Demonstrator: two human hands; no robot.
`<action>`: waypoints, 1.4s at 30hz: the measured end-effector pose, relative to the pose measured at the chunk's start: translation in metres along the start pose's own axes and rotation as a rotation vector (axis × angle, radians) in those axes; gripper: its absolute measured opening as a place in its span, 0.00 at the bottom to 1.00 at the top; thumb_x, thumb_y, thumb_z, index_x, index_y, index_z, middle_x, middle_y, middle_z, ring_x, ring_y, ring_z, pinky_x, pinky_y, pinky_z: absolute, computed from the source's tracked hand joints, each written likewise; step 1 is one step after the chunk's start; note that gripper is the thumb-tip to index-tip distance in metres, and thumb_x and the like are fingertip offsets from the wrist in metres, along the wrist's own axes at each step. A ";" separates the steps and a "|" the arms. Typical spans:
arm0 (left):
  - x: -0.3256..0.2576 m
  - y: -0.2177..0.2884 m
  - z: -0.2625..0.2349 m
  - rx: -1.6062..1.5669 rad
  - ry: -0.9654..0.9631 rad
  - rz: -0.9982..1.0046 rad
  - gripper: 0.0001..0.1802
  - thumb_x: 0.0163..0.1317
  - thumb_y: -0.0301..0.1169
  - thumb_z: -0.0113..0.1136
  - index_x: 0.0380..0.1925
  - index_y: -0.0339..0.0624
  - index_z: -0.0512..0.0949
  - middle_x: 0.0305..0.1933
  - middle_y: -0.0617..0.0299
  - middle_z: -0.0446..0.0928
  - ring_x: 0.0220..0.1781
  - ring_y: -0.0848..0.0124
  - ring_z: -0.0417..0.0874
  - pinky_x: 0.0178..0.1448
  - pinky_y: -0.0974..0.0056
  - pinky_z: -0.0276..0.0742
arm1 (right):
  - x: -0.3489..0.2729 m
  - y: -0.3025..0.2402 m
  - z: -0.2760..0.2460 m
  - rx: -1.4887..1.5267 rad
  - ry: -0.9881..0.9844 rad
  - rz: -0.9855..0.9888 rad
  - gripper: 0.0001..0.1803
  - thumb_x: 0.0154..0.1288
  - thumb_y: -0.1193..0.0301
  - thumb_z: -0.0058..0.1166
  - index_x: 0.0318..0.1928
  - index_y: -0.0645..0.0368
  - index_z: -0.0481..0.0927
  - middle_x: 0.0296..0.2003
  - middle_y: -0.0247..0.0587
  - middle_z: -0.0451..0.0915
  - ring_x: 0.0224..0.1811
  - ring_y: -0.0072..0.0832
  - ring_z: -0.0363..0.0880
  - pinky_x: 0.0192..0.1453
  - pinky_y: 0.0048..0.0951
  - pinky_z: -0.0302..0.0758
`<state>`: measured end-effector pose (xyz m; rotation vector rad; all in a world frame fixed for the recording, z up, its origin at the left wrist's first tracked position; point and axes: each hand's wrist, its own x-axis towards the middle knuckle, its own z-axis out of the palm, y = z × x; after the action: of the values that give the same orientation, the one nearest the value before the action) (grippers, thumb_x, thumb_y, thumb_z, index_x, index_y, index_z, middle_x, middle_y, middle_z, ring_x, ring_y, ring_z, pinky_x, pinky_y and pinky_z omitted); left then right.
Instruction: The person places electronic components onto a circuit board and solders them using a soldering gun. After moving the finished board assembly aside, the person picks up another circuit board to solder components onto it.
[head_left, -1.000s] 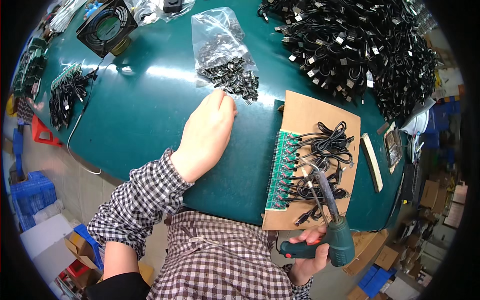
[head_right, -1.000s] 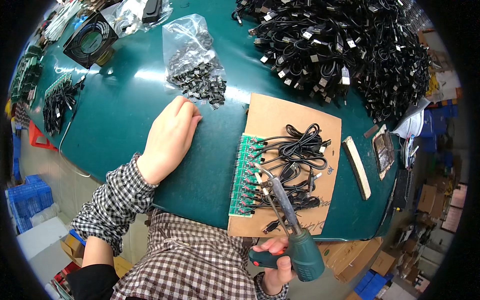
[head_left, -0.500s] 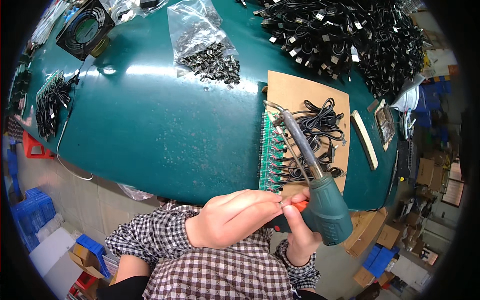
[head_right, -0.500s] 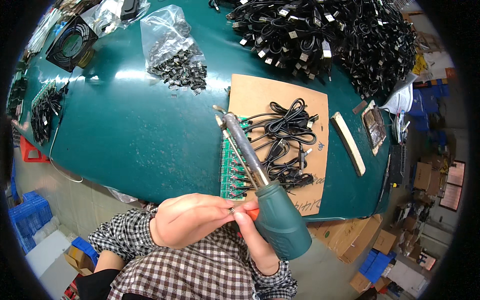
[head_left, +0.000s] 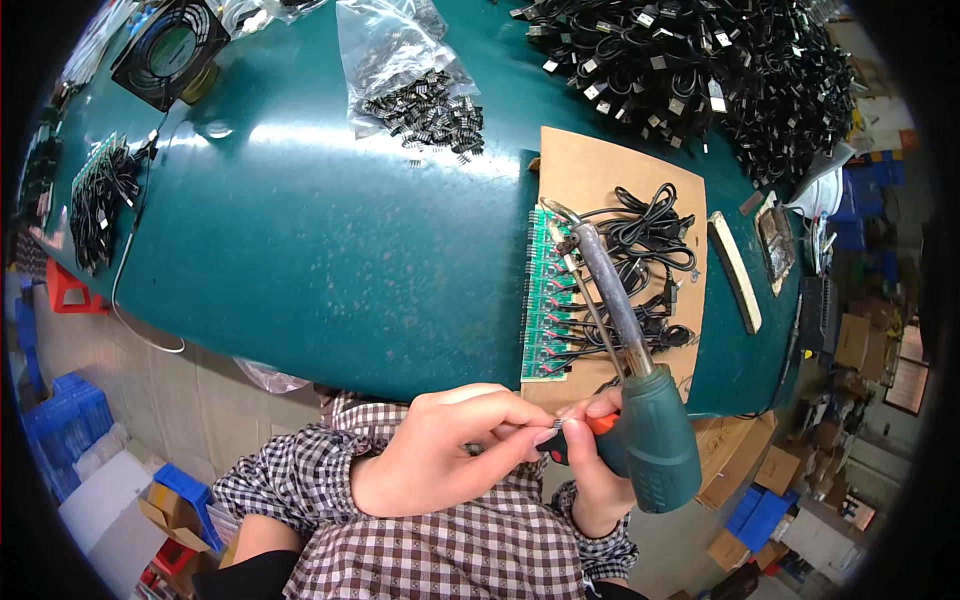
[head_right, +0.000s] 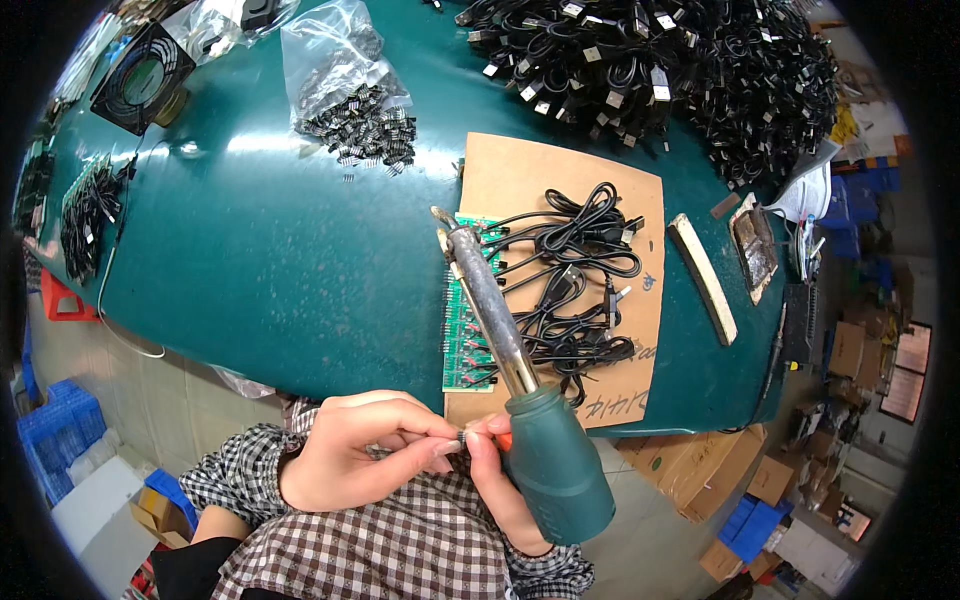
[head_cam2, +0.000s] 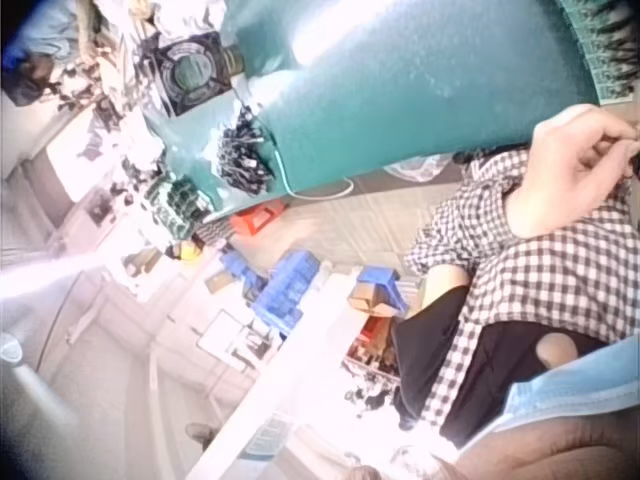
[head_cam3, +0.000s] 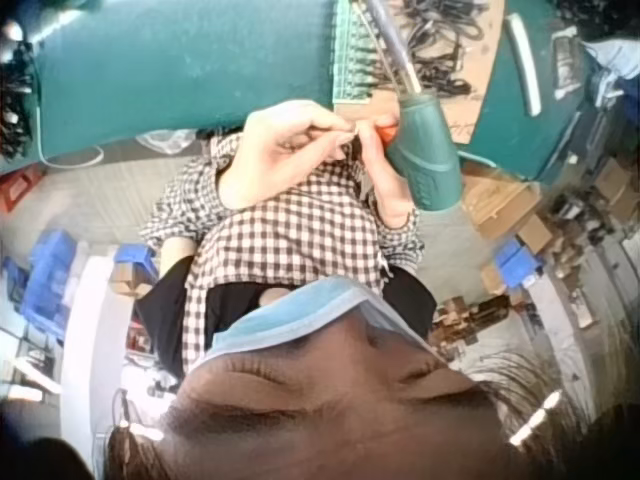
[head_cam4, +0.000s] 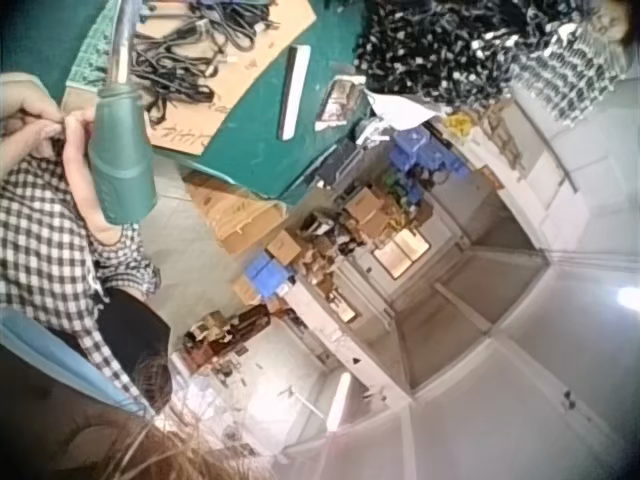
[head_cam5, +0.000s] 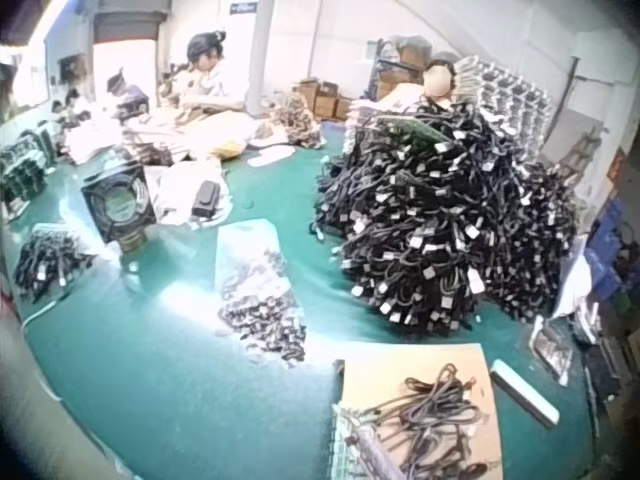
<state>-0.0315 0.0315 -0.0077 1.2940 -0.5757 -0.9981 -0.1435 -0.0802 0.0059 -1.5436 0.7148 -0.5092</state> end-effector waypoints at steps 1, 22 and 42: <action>0.000 0.002 0.000 -0.044 0.007 -0.047 0.07 0.54 0.17 0.55 0.35 0.28 0.76 0.33 0.55 0.76 0.35 0.70 0.82 0.37 0.73 0.81 | 0.000 0.001 -0.001 -0.065 -0.032 -0.009 0.18 0.50 0.90 0.51 0.41 0.64 0.66 0.32 0.41 0.72 0.32 0.27 0.75 0.40 0.28 0.74; 0.033 -0.024 -0.025 0.026 0.088 -0.321 0.09 0.59 0.28 0.56 0.30 0.31 0.73 0.27 0.62 0.76 0.27 0.80 0.78 0.34 0.75 0.77 | -0.032 0.008 -0.023 0.094 0.204 0.083 0.13 0.54 0.72 0.52 0.38 0.64 0.66 0.28 0.42 0.69 0.28 0.29 0.71 0.32 0.31 0.73; 0.041 -0.021 -0.034 -0.131 -0.029 -0.413 0.09 0.59 0.29 0.56 0.31 0.32 0.73 0.27 0.62 0.76 0.29 0.78 0.78 0.35 0.73 0.78 | -0.074 0.017 -0.039 0.003 0.214 0.254 0.30 0.54 0.51 0.53 0.39 0.69 0.67 0.35 0.50 0.70 0.38 0.37 0.75 0.37 0.36 0.81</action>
<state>0.0104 0.0144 -0.0423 1.3092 -0.2607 -1.3720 -0.2254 -0.0557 0.0000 -1.3830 1.0580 -0.4877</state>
